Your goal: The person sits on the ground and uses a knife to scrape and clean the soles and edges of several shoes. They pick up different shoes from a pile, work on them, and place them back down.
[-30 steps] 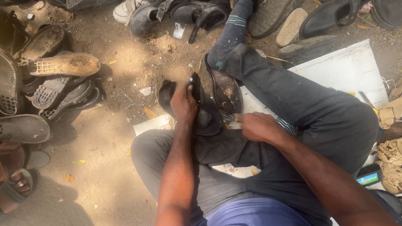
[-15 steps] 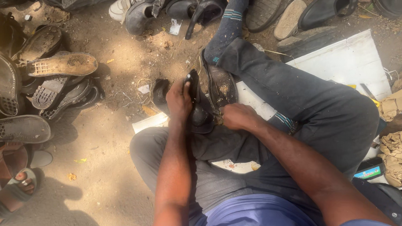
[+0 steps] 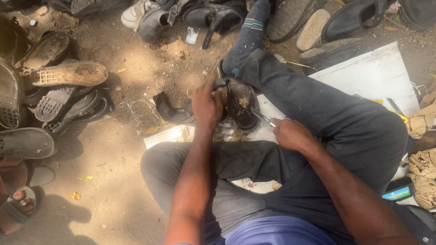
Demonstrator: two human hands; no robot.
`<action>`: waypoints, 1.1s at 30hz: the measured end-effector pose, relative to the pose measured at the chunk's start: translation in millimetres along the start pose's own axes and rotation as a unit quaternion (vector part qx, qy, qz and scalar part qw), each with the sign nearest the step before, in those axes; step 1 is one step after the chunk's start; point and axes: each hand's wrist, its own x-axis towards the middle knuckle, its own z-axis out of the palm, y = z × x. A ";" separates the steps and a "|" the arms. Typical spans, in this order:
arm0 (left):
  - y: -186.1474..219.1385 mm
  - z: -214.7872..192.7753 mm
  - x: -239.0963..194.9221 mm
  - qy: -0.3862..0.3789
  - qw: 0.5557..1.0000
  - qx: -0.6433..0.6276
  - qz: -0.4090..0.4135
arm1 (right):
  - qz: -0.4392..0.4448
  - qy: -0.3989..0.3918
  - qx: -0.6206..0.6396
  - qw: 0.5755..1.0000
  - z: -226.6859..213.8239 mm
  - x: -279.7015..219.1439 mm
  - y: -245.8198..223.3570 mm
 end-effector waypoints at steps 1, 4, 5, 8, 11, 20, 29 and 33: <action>10.8 -2.4 -2.8 -0.018 0.998 0.023 0.051 | 0.002 -0.001 0.023 1.000 4.2 4.4 4.8; 40.5 -4.2 -4.3 -0.049 0.989 0.074 0.117 | 0.004 -0.002 0.090 0.996 16.8 9.9 6.1; 48.0 -2.9 -6.7 -0.059 0.986 0.088 0.125 | 0.005 -0.001 0.111 0.994 21.4 6.8 6.3; 66.4 5.7 -2.1 -0.105 0.987 0.115 0.042 | -0.039 0.037 0.156 0.986 30.4 9.2 2.4; 74.2 21.9 10.5 -0.167 0.974 0.139 -0.064 | -0.077 0.073 0.139 0.985 38.5 17.9 -5.9; 74.2 7.7 21.9 -0.289 0.947 0.142 -0.006 | -0.047 0.051 0.143 0.987 42.5 30.5 -12.0; 61.1 -16.2 -17.3 -0.268 0.936 0.207 0.097 | -0.067 0.027 0.246 0.967 42.6 51.1 19.0; 65.1 -2.9 -14.9 -0.286 0.912 0.281 0.090 | -0.108 0.047 0.309 0.944 39.4 43.6 19.6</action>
